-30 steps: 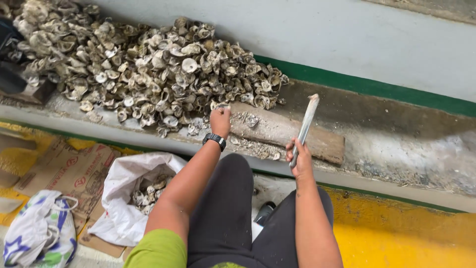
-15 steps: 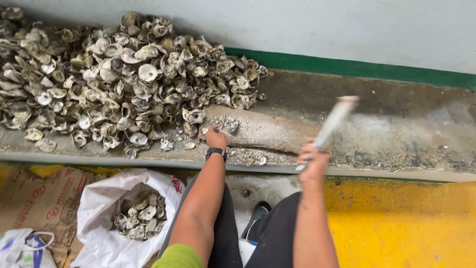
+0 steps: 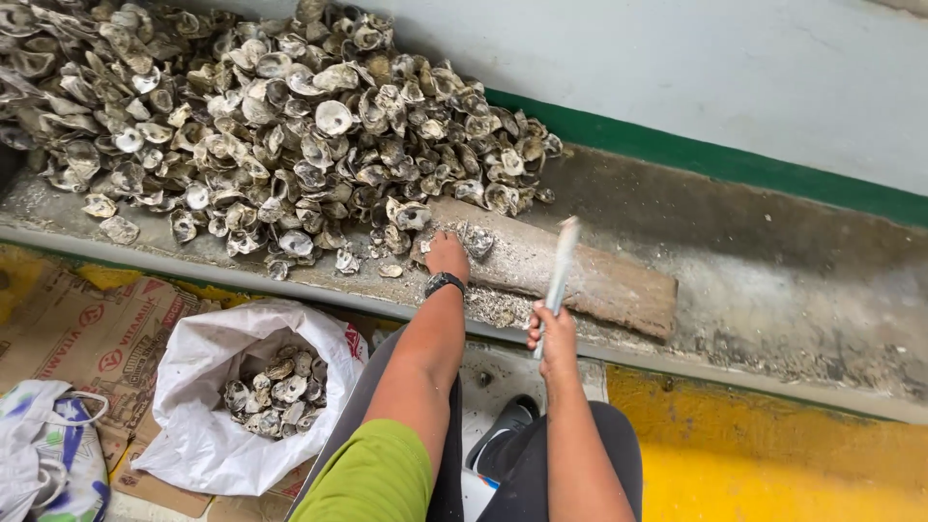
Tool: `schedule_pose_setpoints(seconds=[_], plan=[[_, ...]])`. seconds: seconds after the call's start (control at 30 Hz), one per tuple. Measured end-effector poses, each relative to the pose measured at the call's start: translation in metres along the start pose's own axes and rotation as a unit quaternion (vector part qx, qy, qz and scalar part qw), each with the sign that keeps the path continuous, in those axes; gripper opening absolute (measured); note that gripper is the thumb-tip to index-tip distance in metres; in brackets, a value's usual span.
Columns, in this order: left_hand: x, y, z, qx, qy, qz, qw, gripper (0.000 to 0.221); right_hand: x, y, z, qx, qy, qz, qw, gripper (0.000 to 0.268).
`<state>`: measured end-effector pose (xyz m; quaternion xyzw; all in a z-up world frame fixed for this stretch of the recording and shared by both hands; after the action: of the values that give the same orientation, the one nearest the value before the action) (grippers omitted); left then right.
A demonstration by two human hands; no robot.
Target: Shucking oyster shells using a tool and a wooden block.
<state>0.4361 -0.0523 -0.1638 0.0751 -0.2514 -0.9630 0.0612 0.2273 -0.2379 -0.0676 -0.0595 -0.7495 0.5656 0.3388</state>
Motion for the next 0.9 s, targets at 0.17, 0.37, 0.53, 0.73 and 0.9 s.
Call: schedule_pose_setpoints(seconds=[0.17,0.37,0.53,0.73,0.9], plan=[[-0.01,-0.002,0.01,0.046,-0.007,0.044,0.998,0.021,-0.065,0.052,0.008,0.029,-0.047,-0.078,0.995,0.018],[-0.022,-0.01,-0.003,0.306,0.013,0.139,0.942,0.019,-0.068,0.049,0.011,-0.007,-0.062,-0.11,0.992,0.021],[-0.02,0.015,-0.009,0.568,-0.042,0.123,0.812,0.019,-0.052,0.038,0.001,-0.019,-0.075,-0.113,0.991,0.024],[-0.019,0.034,0.029,0.46,-0.004,0.068,0.885,0.014,-0.053,0.03,-0.002,-0.008,-0.082,-0.081,0.993,0.026],[-0.02,0.038,0.015,0.475,0.009,0.033,0.879,0.011,-0.053,0.031,-0.004,-0.011,-0.082,-0.082,0.993,0.026]])
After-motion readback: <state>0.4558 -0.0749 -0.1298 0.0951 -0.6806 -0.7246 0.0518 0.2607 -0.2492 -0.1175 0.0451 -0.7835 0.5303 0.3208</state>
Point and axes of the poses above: each hand's wrist, its own x-axis away from the middle knuckle, its own z-axis out of the back of the hand, y = z × x, the point moved 7 cm from there along -x, towards the middle knuckle, and after that the axes turned 6 degrees about y, right-handed, at the moved point
